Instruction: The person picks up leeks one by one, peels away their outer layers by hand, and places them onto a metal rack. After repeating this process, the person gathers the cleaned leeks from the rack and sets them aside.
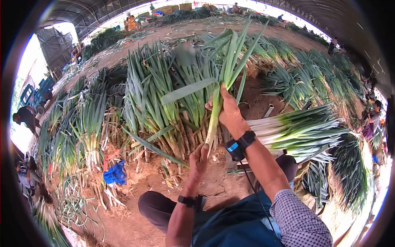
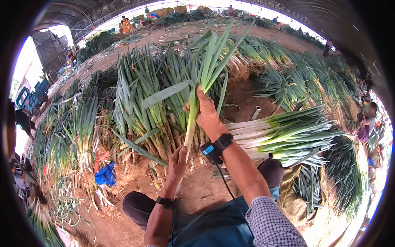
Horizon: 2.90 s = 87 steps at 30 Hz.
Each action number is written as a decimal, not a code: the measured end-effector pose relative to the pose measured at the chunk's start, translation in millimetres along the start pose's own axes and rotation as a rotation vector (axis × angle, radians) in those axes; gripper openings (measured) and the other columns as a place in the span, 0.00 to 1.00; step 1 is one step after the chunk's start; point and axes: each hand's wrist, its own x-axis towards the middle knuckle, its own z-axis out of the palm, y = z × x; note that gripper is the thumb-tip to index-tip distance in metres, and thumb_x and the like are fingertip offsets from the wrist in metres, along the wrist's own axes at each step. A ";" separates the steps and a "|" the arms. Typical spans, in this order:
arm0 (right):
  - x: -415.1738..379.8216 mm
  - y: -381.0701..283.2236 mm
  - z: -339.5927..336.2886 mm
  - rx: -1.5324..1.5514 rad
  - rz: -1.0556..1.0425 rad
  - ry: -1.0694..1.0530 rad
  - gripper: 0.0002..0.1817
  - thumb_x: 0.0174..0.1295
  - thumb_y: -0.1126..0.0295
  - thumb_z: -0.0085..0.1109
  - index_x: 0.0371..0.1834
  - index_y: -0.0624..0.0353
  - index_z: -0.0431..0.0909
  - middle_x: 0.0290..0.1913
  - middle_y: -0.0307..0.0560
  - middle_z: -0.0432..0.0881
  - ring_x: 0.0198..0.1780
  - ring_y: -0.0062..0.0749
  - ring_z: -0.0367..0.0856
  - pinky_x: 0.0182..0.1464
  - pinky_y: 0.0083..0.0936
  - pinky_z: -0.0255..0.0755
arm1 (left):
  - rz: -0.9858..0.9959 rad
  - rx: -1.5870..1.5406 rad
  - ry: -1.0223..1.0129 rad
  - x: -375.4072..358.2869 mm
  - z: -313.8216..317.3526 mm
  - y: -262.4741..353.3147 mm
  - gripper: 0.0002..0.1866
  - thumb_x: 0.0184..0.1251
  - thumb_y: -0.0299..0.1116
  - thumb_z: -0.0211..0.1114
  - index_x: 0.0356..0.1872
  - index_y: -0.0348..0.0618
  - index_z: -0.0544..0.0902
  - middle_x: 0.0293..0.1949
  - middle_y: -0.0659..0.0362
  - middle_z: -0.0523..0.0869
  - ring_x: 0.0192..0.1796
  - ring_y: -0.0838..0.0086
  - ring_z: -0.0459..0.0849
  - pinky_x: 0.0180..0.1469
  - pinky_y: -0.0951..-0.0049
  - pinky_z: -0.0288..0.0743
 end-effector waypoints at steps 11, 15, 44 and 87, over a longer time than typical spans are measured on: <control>-11.7 2.6 -16.6 0.019 -0.015 0.093 0.15 0.70 0.55 0.62 0.43 0.57 0.79 0.34 0.41 0.81 0.34 0.31 0.81 0.43 0.35 0.80 | -0.054 -0.146 -0.061 12.7 17.0 -6.3 0.24 0.79 0.45 0.59 0.60 0.33 0.79 0.38 0.60 0.83 0.38 0.80 0.81 0.37 0.79 0.75; -31.7 12.1 -8.0 -0.046 0.058 0.056 0.13 0.61 0.66 0.74 0.45 0.57 0.85 0.38 0.36 0.85 0.35 0.26 0.83 0.39 0.27 0.79 | 0.033 -0.041 -0.111 38.2 14.3 10.1 0.21 0.77 0.43 0.62 0.53 0.32 0.80 0.36 0.62 0.81 0.38 0.83 0.78 0.38 0.79 0.73; -69.7 28.3 31.3 -0.441 -0.178 0.015 0.14 0.62 0.70 0.72 0.47 0.62 0.80 0.34 0.36 0.82 0.33 0.20 0.79 0.35 0.23 0.75 | 0.263 -0.202 0.359 51.9 33.0 9.7 0.15 0.81 0.38 0.55 0.48 0.34 0.79 0.36 0.64 0.80 0.39 0.81 0.74 0.41 0.77 0.70; -35.7 -46.2 -33.9 0.021 -0.110 0.336 0.09 0.62 0.68 0.66 0.35 0.56 0.74 0.24 0.41 0.74 0.19 0.29 0.68 0.31 0.36 0.73 | 0.397 0.524 0.065 29.2 35.5 28.7 0.10 0.61 0.30 0.72 0.40 0.41 0.81 0.42 0.48 0.83 0.48 0.49 0.81 0.48 0.53 0.75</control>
